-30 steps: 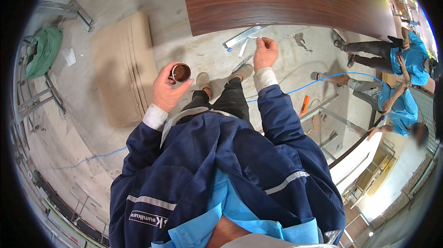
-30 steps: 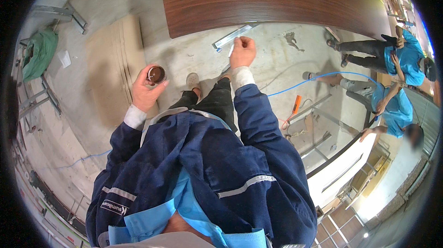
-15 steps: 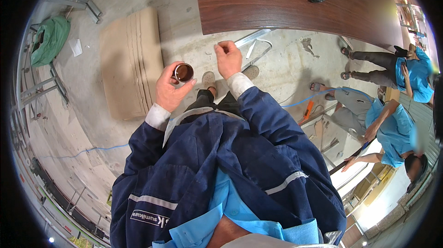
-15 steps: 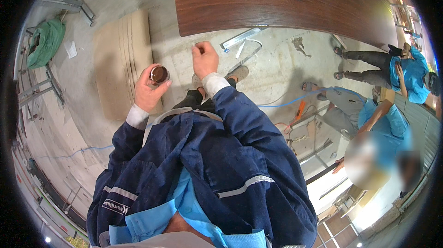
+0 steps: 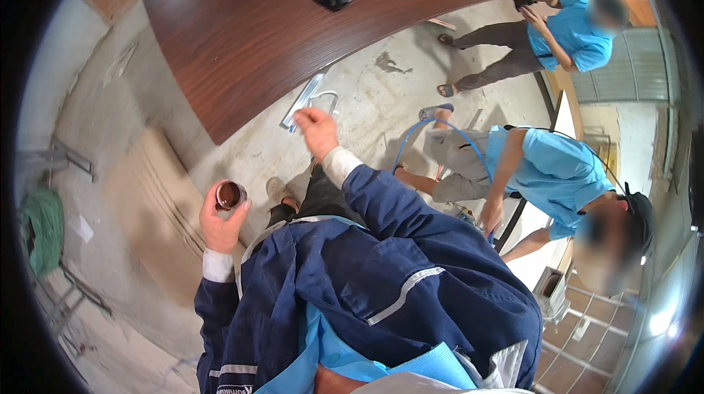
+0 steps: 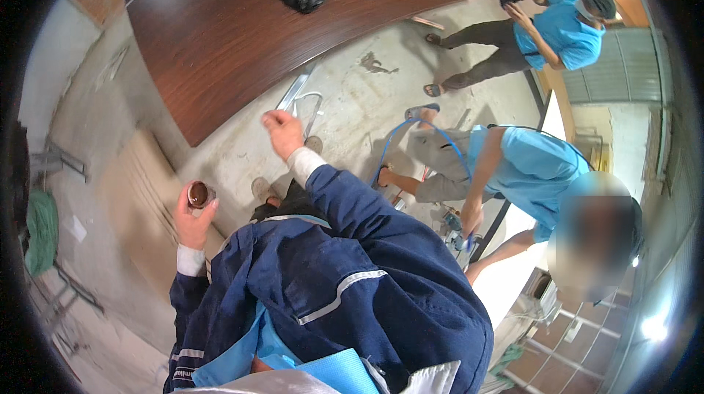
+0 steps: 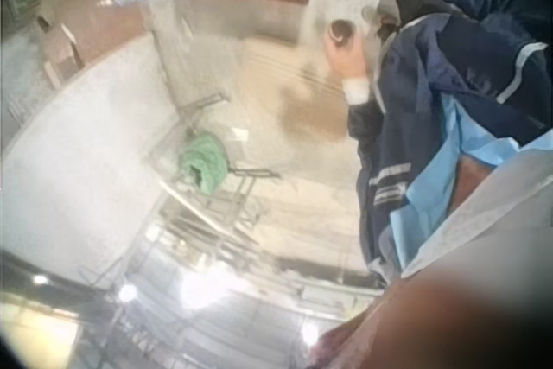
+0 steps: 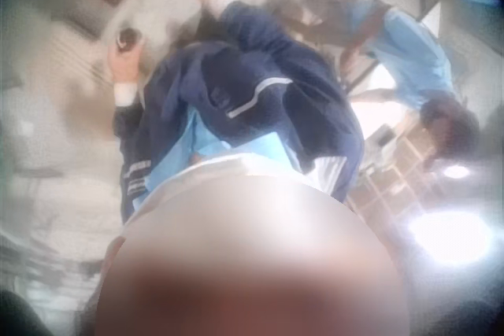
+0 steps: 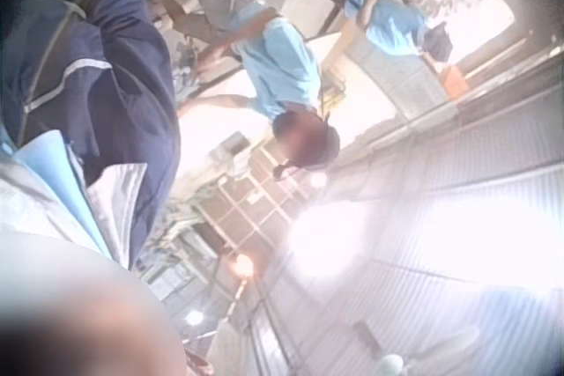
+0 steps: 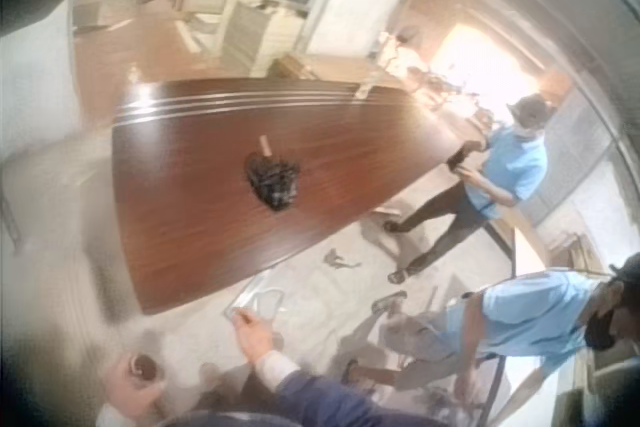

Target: The person applies a dark finish to a curved wooden panel using a small brush and wipes the surface with a cloth. They then retrieve a small label, peel off its backing, and stick it onto the panel.

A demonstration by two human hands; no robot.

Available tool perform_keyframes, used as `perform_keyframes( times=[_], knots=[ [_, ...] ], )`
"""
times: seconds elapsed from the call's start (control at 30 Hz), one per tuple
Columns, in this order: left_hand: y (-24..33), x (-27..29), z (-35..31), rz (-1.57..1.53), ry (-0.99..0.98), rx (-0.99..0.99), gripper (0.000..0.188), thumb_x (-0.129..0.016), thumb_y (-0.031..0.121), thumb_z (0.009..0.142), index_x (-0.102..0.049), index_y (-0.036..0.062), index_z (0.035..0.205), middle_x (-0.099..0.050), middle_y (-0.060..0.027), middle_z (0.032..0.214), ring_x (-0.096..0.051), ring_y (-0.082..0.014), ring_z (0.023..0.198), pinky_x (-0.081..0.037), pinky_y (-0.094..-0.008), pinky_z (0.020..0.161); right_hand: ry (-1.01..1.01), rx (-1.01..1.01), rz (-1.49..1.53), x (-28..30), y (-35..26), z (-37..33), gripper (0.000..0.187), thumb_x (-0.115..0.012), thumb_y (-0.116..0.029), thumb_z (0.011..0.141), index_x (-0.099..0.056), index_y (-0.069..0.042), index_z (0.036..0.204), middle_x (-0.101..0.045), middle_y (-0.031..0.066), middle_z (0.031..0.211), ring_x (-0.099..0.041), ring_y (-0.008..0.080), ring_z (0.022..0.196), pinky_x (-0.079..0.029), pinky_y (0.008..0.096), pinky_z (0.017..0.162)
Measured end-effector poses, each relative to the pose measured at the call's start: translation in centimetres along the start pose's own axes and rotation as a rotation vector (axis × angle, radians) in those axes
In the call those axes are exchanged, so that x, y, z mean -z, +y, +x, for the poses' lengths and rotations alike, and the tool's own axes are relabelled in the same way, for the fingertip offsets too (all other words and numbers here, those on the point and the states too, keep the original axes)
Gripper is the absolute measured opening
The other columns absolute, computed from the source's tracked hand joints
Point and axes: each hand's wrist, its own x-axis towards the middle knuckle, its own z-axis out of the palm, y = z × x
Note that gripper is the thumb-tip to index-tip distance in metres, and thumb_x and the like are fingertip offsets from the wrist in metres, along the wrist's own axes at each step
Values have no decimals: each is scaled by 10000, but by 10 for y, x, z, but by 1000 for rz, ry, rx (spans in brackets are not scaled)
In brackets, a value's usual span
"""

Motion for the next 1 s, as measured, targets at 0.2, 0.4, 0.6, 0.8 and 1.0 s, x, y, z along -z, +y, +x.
perform_keyframes(
  times=[0.2, 0.4, 0.6, 0.8, 1.0],
  knots=[
    [50, -31, 49, -6, -263, -161, 591, -843, 139, 763, -630, -19, 1291, -583, -182, 1384, -534, -278, 1348, -442, -385, 1097, -582, -181, 245, -10, -58, -7, 213, -759, -202, 908, -738, -48, 1053, -710, 19, 906, -638, 98, 800, -485, 263, 618],
    [90, -28, 71, -95, -348, -44, 565, -844, 157, 755, -646, -26, 1251, -626, -141, 1313, -615, -243, 1190, -460, -373, 1058, -896, -219, 355, -18, -88, 3, 203, -768, -213, 904, -750, -73, 1050, -730, -2, 978, -632, 92, 866, -482, 261, 684],
    [105, -36, 81, 23, -246, -99, 526, -867, 180, 746, -683, -8, 1202, -669, -113, 1224, -626, -211, 1134, -470, -350, 1023, -927, -145, 111, -5, -102, 54, 237, -769, -261, 908, -771, -80, 1061, -743, 2, 1004, -668, 111, 925, -514, 283, 743],
    [108, -45, 83, 27, -14, -72, 556, -850, 123, 765, -651, -21, 1264, -666, -98, 1220, -620, -197, 1152, -483, -336, 1013, -134, 508, -384, 42, -147, 245, 423, -765, -308, 854, -727, -2, 1143, -736, 187, 1130, -690, 347, 1098, -530, 439, 970],
    [110, -53, 75, -50, 201, 127, 617, -849, 106, 781, -619, -4, 1342, -656, -75, 1267, -630, -181, 1141, -482, -342, 1026, -6, 632, -1171, 47, -145, 388, 687, -667, -539, 911, -552, -158, 1471, -441, 244, 1534, -417, 445, 1413, -395, 498, 1153]
  ],
)
